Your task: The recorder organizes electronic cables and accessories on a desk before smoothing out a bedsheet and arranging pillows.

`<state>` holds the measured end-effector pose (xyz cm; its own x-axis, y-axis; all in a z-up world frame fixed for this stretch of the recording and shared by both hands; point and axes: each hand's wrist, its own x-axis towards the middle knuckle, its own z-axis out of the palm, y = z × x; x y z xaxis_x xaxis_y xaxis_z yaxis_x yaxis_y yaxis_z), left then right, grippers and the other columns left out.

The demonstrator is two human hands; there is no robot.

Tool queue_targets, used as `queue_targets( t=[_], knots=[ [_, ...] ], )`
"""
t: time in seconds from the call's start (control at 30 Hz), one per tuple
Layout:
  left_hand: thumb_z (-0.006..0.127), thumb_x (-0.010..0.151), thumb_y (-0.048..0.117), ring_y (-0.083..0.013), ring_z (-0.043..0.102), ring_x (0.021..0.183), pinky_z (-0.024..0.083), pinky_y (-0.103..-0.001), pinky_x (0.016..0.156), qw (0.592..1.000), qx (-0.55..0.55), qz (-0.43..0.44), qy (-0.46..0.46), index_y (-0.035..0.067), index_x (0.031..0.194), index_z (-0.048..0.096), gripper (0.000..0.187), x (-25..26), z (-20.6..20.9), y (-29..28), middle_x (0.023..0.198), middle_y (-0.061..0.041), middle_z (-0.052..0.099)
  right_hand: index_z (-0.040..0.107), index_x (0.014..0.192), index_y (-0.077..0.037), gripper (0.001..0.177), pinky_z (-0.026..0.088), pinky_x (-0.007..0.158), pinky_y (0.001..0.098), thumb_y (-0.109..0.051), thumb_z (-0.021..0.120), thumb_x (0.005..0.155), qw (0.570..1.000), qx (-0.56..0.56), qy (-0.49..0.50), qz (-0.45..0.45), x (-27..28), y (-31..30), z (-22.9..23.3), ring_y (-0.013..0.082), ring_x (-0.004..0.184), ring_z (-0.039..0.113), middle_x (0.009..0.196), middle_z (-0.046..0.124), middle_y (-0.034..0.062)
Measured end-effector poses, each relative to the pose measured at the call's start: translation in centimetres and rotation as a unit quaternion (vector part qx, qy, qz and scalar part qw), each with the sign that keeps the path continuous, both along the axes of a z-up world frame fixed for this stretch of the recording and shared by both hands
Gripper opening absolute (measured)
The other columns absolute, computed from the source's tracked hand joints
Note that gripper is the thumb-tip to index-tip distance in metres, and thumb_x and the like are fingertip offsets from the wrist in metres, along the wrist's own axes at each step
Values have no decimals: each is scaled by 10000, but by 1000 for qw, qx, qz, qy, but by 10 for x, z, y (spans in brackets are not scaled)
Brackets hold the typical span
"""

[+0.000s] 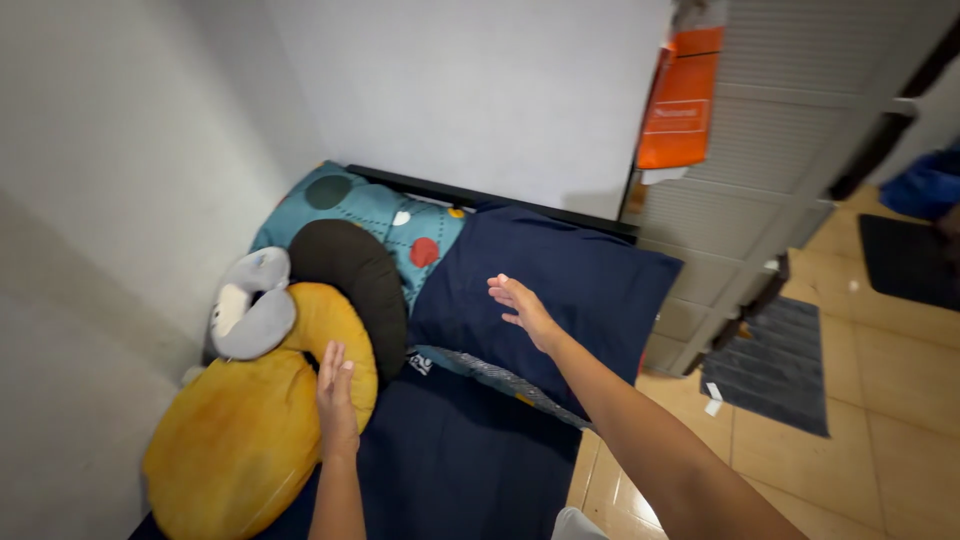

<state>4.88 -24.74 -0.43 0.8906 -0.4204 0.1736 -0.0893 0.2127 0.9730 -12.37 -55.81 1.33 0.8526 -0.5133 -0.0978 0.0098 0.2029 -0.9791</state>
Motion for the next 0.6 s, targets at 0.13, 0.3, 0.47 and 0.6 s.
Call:
queue_targets(
  t=[0.13,0.3,0.47,0.6],
  knots=[
    [517,976,253,-239,387,1503,278,-332,1201,999,4,-39,4,7,1568,369,659,-7,6,-29,1617,-168,429,498,1489,-96,828,306,1178,532,-677,465,899,999,1,15,-47,-27,-14,5,321,1499,367,1557,475,182],
    [517,976,291,-239,379,1497,286,-339,1198,996,30,-72,32,50,1579,344,672,-27,27,-57,1634,-115,398,478,1499,-86,830,307,1180,535,-679,443,919,996,-3,15,-83,-59,-28,6,331,1503,360,1564,458,199],
    [508,961,361,-244,376,1494,248,-371,1195,990,108,-81,42,123,1595,355,695,-39,33,-78,1646,-56,406,490,1496,-95,828,311,1173,518,-671,455,902,991,5,32,-127,-82,-40,0,320,1495,370,1562,466,191],
    [524,968,341,-254,357,1512,243,-366,1209,991,52,-120,27,80,1588,338,698,-36,15,-90,1646,-96,390,491,1494,-98,830,315,1169,515,-672,465,896,989,9,30,-142,-100,-40,0,317,1491,379,1556,471,189]
  ],
)
